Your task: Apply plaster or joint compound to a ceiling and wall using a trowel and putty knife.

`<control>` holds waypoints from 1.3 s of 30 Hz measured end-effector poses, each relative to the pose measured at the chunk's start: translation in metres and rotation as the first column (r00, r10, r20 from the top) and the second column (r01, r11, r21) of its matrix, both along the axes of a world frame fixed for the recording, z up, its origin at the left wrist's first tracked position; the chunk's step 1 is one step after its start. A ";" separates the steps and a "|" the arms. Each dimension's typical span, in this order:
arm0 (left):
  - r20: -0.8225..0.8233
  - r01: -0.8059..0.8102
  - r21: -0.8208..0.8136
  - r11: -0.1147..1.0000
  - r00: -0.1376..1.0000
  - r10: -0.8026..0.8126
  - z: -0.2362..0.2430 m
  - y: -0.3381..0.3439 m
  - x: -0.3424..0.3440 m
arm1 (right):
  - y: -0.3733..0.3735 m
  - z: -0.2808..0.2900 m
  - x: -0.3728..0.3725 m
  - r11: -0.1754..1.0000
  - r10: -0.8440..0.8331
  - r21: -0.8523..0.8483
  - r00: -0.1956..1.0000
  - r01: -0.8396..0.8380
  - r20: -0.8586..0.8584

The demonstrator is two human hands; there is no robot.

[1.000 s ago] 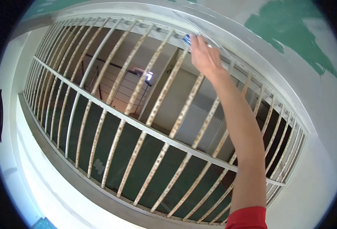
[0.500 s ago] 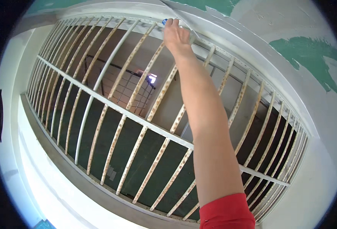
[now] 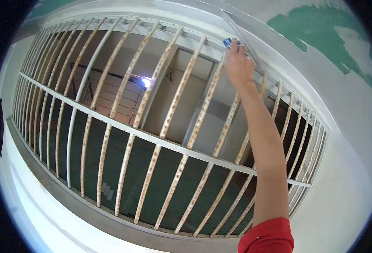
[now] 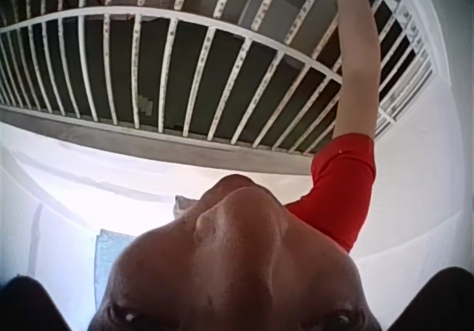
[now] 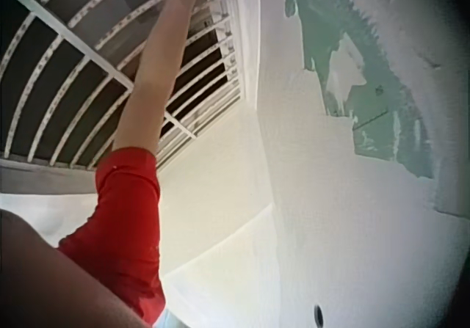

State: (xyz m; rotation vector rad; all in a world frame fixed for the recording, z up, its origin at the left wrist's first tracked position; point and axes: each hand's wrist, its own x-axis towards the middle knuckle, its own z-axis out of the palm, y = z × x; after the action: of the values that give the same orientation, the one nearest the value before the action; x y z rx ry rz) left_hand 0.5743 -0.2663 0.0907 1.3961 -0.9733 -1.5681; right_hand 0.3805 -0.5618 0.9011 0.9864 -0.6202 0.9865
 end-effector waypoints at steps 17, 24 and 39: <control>0.244 0.182 -0.008 0.983 0.954 -0.175 0.080 -0.030 -0.103 | 0.024 -0.008 -0.374 0.961 -0.201 -0.142 0.953 0.237 0.225; 0.255 0.164 -0.052 0.985 0.956 -0.145 0.070 -0.032 -0.157 | 0.039 -0.024 -0.541 0.981 -0.182 0.009 0.905 0.194 0.385; 0.195 0.477 -0.292 0.829 0.878 -0.436 0.180 -0.140 -0.185 | 0.185 -0.420 -0.434 0.524 0.179 0.733 0.897 -0.434 0.403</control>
State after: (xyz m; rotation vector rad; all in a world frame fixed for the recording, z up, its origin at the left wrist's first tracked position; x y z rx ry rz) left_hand 0.3897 -0.4059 0.2708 1.0717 -1.6631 -1.5629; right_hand -0.0532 -0.3766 0.4814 1.8580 -1.2389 1.1900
